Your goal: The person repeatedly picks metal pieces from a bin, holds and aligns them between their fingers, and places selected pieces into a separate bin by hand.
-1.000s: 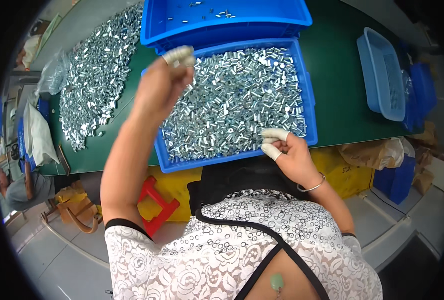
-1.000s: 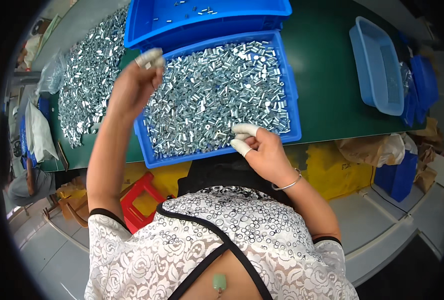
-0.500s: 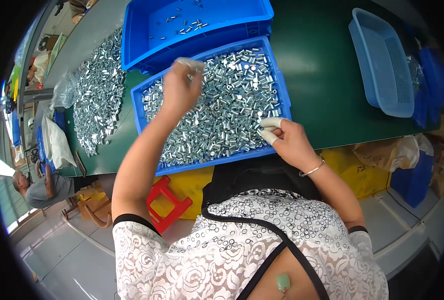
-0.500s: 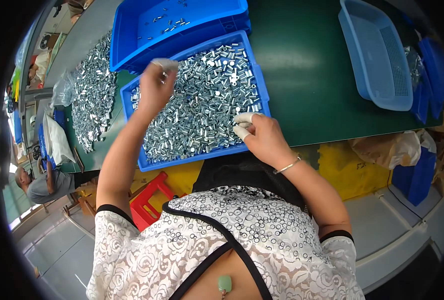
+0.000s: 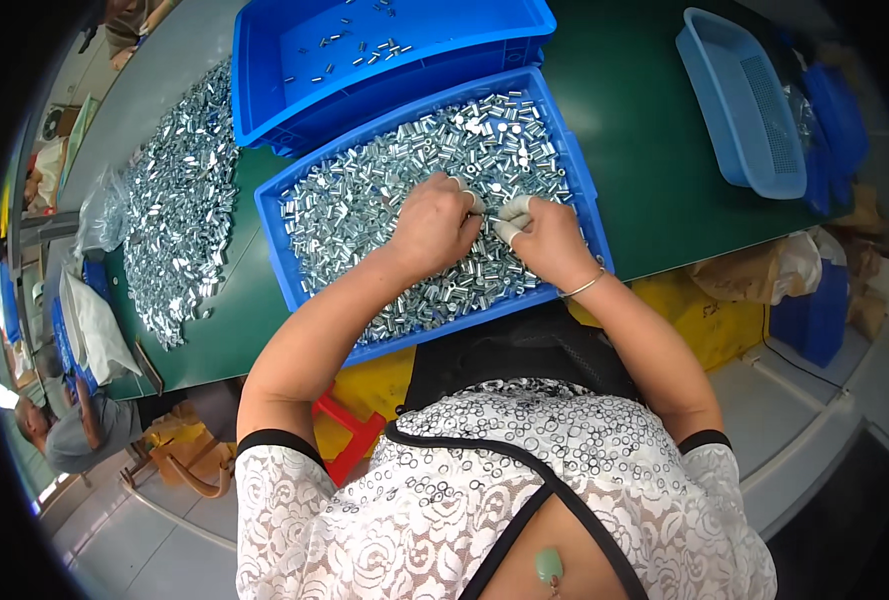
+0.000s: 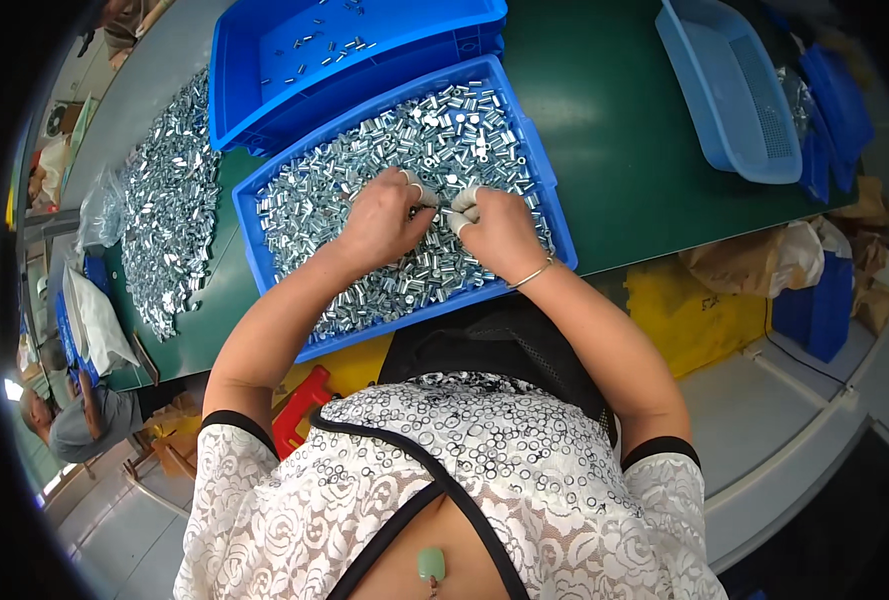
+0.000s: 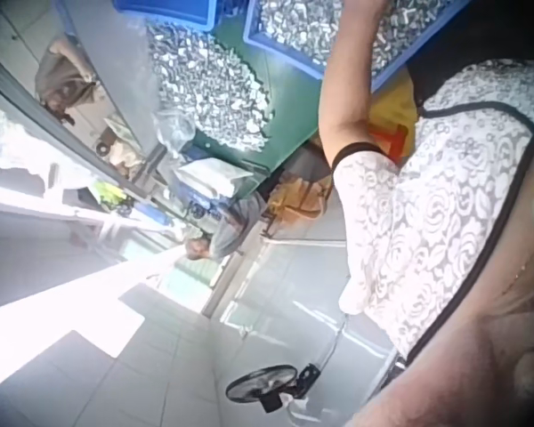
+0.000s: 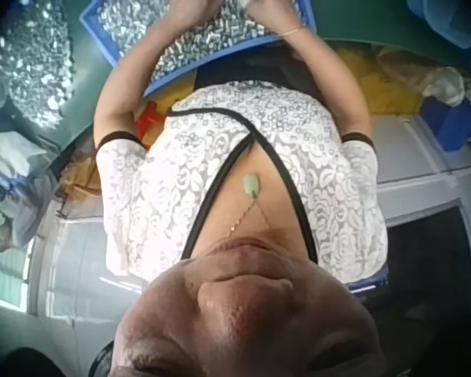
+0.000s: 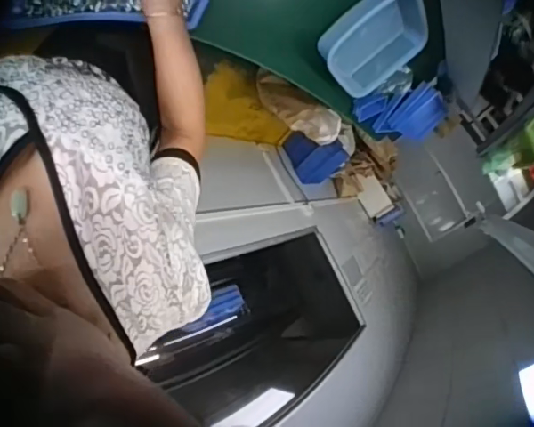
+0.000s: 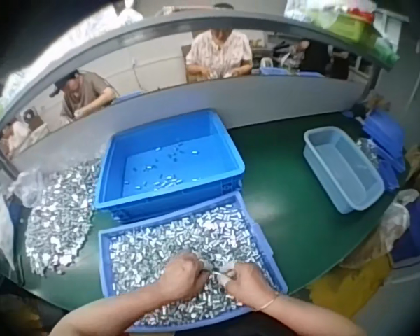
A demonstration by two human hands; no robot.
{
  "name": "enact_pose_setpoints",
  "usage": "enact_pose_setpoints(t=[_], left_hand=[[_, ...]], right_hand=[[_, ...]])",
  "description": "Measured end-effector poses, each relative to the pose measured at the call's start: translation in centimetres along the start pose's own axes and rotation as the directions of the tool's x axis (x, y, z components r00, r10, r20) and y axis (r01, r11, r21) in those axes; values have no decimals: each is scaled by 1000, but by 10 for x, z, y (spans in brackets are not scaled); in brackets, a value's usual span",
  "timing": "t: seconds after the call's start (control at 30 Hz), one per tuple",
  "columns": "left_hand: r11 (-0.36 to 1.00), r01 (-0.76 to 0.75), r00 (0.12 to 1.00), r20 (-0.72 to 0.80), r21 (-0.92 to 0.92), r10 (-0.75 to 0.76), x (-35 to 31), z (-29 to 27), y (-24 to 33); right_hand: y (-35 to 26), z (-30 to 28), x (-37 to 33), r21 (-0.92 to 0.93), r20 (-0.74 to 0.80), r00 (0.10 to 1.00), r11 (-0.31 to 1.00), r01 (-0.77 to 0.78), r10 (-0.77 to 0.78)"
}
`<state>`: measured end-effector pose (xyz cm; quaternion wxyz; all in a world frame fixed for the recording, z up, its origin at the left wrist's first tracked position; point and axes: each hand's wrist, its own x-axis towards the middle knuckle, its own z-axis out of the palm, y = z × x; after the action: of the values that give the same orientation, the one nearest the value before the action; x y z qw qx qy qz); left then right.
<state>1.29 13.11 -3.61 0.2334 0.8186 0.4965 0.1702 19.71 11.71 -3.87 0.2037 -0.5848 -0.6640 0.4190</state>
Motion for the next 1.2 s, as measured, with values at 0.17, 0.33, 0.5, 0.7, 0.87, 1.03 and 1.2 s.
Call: enact_pose_setpoints(t=[0.17,0.33,0.5,0.7,0.87,1.03,1.2], left_hand=[[928,152,984,-40,-339,-176,-10,-6,-6],[940,107,990,-56,-323,-132,-5,-7,-11],[891,197,980,52,-410,-193,1,-11,-14],[940,138,981,-85,-313,-173,-8,-2,-19],[983,184,982,-46,1,-184,-2,6,0],[962,222,975,-3,157,-224,5,11,10],[950,302,953,-50,75,-299,1,15,13]], right_hand=[[-8,-12,-10,151,-48,980,971,-186,195],[-12,-13,-11,171,-90,980,972,-160,177],[-9,-7,-20,255,-85,976,951,-173,201],[1,-2,-20,285,-125,976,949,-136,177],[-11,0,1,36,-112,993,999,-29,33],[0,15,30,-362,-43,937,880,308,-346],[-5,9,33,-448,121,962,851,273,-245]])
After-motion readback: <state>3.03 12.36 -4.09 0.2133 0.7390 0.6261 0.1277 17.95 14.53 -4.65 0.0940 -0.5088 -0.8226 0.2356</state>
